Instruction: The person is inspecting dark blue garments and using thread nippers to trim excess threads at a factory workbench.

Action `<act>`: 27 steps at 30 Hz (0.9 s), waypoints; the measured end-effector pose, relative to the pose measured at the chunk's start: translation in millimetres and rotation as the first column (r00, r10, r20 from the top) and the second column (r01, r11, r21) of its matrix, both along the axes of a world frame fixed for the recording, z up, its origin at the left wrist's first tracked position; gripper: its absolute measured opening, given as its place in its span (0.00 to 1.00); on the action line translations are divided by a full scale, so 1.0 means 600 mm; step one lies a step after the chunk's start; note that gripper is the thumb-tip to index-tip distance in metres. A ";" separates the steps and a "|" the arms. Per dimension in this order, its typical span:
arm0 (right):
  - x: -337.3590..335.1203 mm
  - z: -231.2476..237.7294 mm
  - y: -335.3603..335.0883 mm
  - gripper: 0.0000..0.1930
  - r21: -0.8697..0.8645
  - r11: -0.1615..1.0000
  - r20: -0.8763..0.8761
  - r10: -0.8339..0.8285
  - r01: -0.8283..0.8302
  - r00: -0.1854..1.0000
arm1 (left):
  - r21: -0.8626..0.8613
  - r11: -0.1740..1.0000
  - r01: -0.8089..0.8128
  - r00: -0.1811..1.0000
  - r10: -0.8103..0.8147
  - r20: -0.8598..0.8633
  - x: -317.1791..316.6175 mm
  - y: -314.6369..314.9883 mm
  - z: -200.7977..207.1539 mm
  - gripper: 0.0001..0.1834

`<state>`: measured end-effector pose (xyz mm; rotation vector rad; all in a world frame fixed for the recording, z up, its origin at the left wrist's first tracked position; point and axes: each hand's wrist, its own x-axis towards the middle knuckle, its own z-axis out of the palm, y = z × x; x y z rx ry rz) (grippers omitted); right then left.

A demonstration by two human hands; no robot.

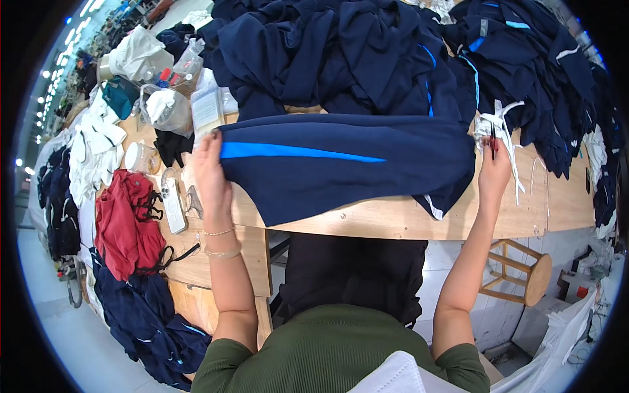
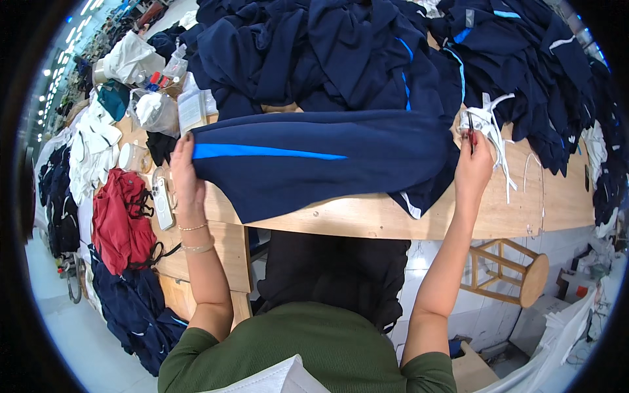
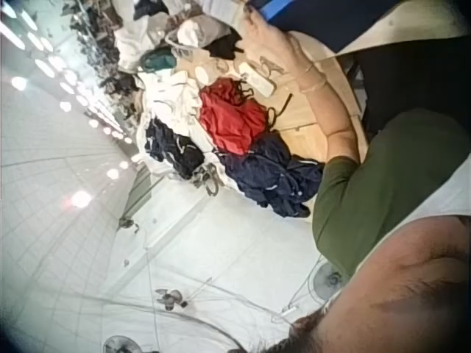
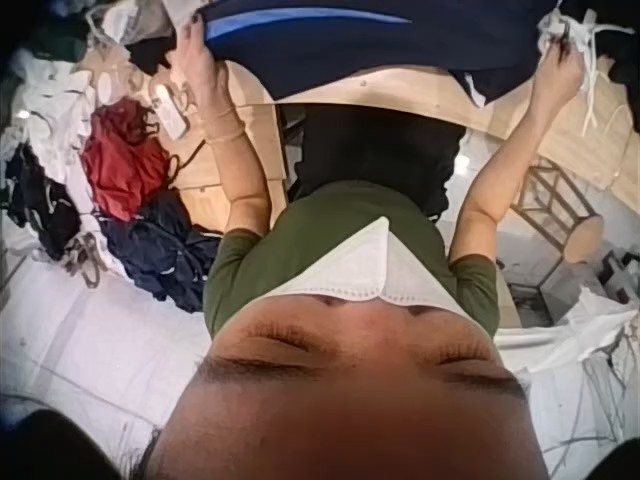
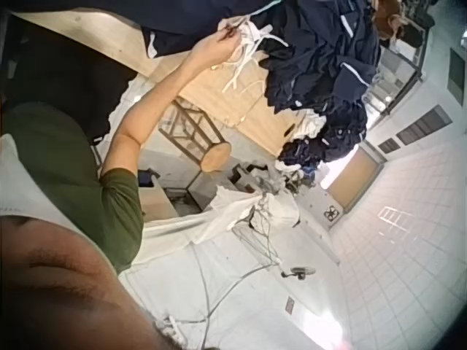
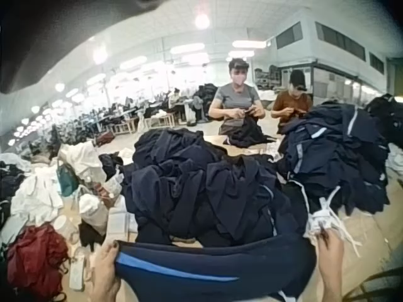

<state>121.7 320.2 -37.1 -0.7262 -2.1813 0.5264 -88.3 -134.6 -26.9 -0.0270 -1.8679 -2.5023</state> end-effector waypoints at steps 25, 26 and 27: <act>-0.117 0.111 -0.273 0.13 -0.260 0.677 -0.307 0.618 -0.689 0.724 | 0.273 0.736 0.619 0.726 -0.669 0.158 0.117 0.241 0.081 0.11; -0.114 0.111 -0.264 0.13 -0.262 0.679 -0.305 0.616 -0.686 0.726 | 0.165 0.742 0.649 0.745 -0.665 0.057 0.122 0.249 0.087 0.12; -0.110 0.113 -0.251 0.10 -0.341 0.697 -0.346 0.531 -0.631 0.774 | 0.054 0.746 0.664 0.748 -0.662 -0.047 0.125 0.255 0.090 0.13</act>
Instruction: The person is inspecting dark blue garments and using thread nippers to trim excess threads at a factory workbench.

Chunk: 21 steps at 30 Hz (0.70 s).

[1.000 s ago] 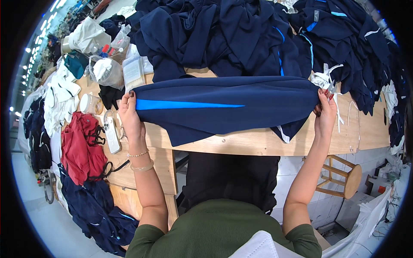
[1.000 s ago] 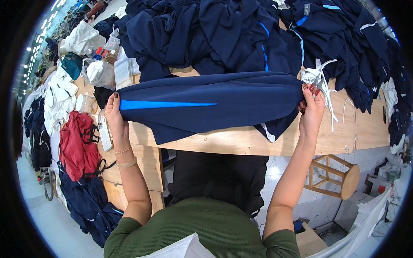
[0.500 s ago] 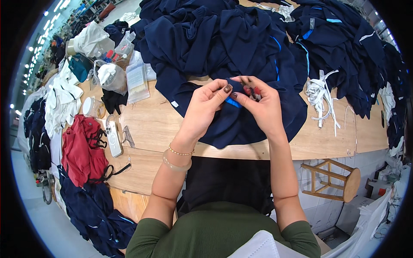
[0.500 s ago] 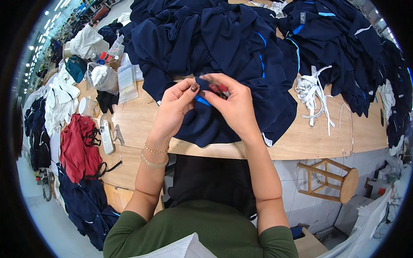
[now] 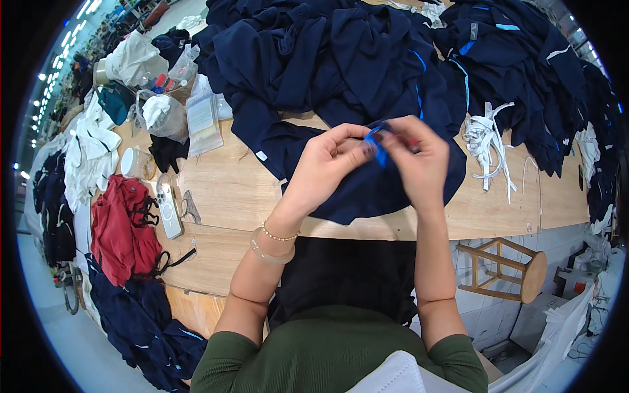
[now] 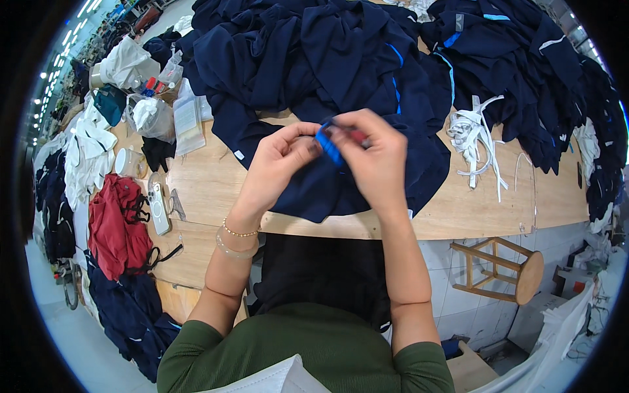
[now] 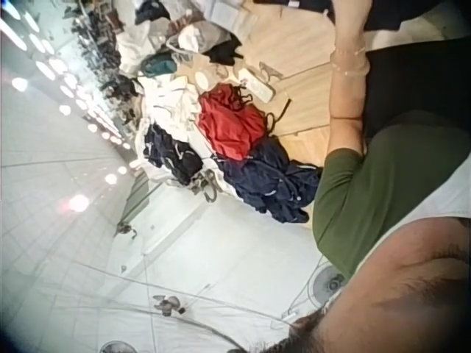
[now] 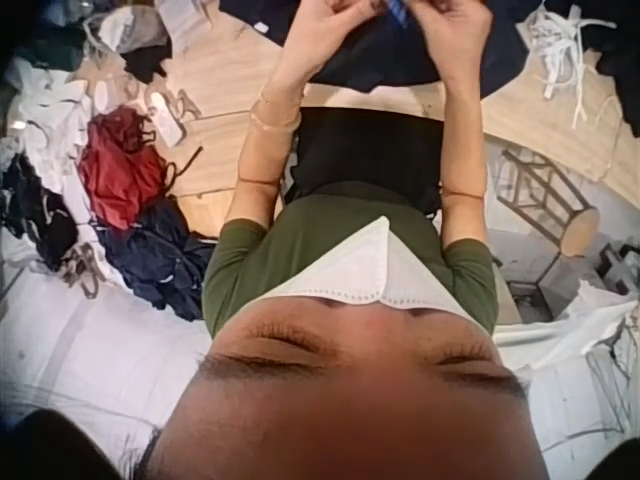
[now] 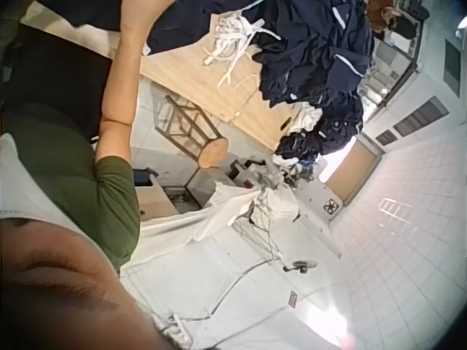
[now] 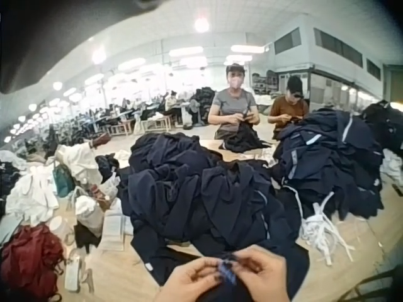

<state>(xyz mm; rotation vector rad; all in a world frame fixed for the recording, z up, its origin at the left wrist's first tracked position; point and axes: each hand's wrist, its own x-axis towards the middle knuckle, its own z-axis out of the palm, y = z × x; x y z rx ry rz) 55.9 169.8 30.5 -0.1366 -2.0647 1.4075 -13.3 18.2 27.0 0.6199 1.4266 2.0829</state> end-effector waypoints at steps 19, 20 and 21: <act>0.162 -0.123 0.203 0.16 -0.155 0.971 0.300 -0.127 0.179 0.945 | -0.666 0.612 -0.426 0.512 -0.444 -0.736 0.030 -0.086 -0.150 0.29; 0.169 -0.130 0.201 0.16 -0.161 0.970 0.312 -0.126 0.183 0.942 | -0.653 0.653 -0.385 0.574 -0.384 -0.723 0.041 -0.085 -0.163 0.29; 0.175 -0.135 0.198 0.16 -0.071 0.978 0.321 -0.161 0.194 0.933 | -0.661 0.649 -0.377 0.581 -0.390 -0.714 0.050 -0.085 -0.174 0.29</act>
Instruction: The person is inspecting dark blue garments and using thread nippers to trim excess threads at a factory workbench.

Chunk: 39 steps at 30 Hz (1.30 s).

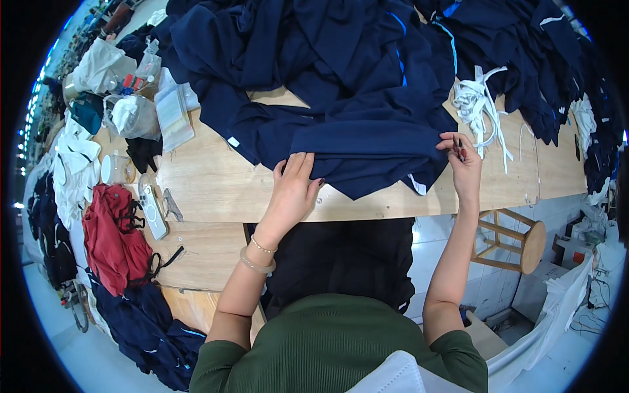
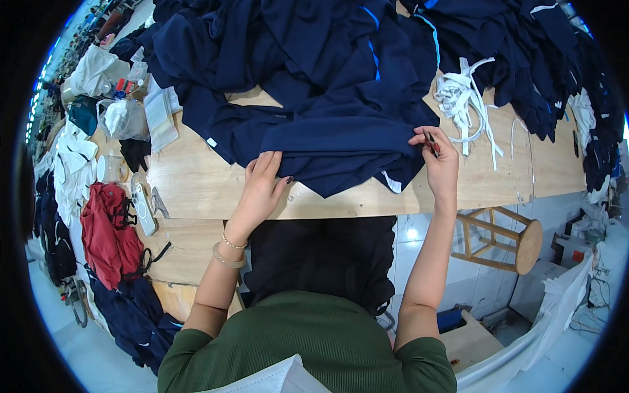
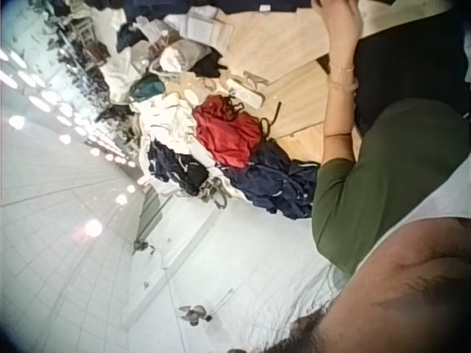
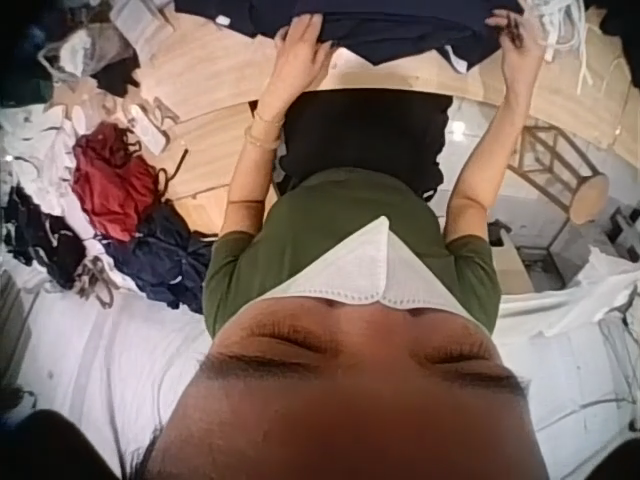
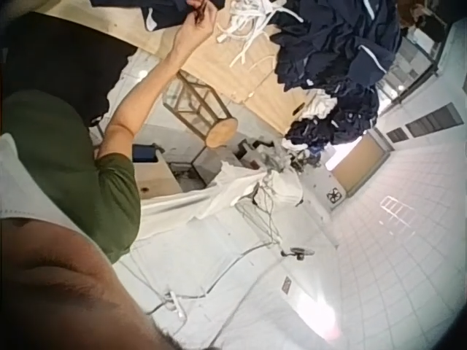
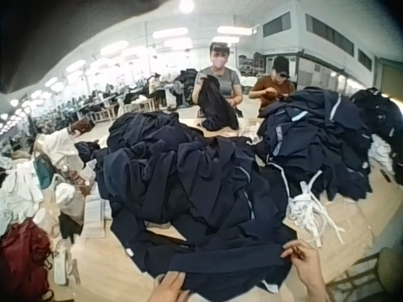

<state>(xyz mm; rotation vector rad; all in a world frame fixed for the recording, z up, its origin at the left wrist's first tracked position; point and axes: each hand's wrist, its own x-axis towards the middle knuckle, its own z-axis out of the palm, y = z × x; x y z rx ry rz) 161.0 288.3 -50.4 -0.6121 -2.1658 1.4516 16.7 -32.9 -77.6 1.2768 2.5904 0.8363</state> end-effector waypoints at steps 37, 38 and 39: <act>-0.043 0.100 -0.221 0.15 -0.019 0.991 -0.124 0.127 -0.130 0.984 | 0.434 0.329 -0.839 0.167 -0.603 0.780 0.052 0.050 0.114 0.14; -0.047 0.114 -0.225 0.16 0.088 0.985 -0.142 0.163 -0.151 0.976 | 0.425 0.346 -0.836 0.156 -0.594 0.789 0.054 0.054 0.123 0.15; -0.055 0.127 -0.234 0.20 0.183 0.967 -0.157 0.204 -0.174 0.966 | 0.417 0.362 -0.834 0.145 -0.585 0.798 0.057 0.057 0.127 0.15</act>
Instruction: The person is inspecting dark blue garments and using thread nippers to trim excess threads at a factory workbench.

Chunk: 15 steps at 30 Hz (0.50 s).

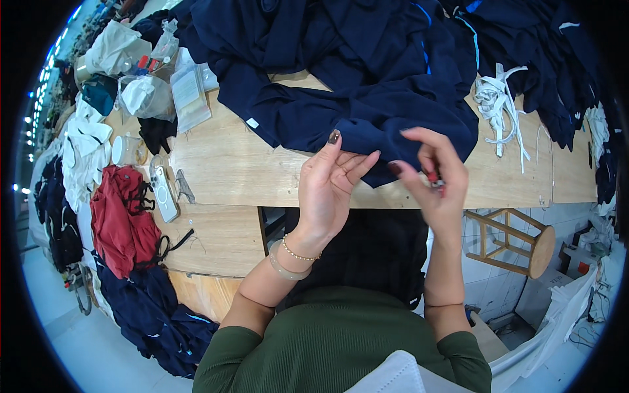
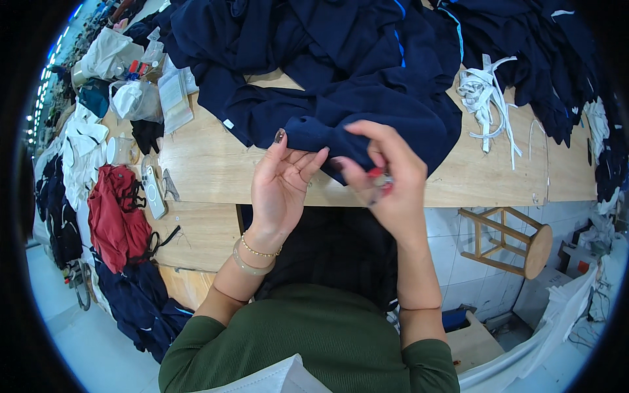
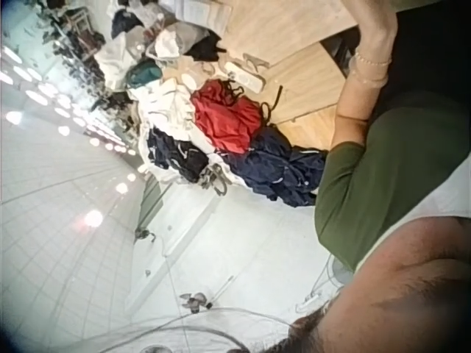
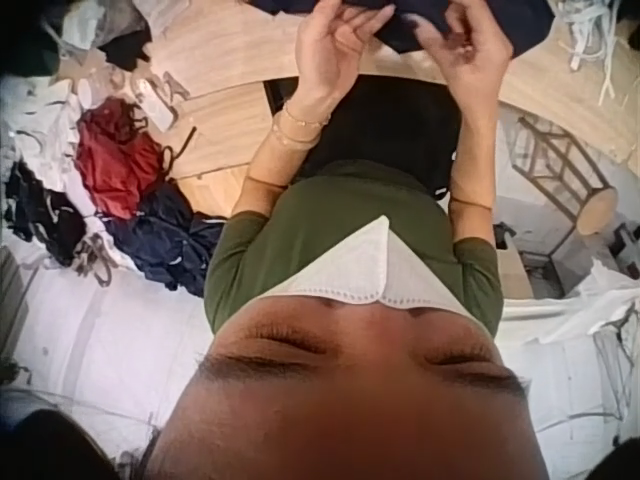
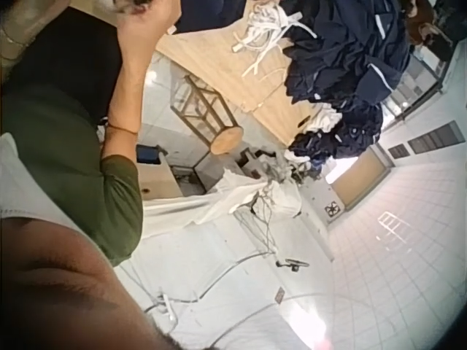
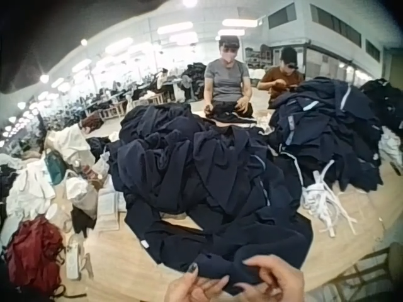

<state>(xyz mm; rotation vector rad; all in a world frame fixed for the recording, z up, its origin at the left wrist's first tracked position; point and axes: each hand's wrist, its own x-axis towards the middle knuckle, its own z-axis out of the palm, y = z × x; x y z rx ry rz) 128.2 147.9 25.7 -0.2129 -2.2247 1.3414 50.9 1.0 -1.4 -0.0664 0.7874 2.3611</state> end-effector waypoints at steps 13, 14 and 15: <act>-0.002 -0.040 0.056 0.08 -0.303 0.937 0.174 -0.123 0.172 0.977 | -0.098 0.995 0.011 0.995 -0.020 -0.093 0.010 -0.004 -0.003 0.15; -0.001 -0.046 0.061 0.10 -0.111 0.959 0.220 -0.232 0.261 0.948 | -0.102 0.995 0.010 0.995 -0.020 -0.094 0.011 -0.003 -0.002 0.15; 0.004 -0.047 0.061 0.10 -0.110 0.959 0.222 -0.234 0.262 0.947 | -0.106 0.994 0.009 0.995 -0.019 -0.095 0.011 -0.001 -0.001 0.15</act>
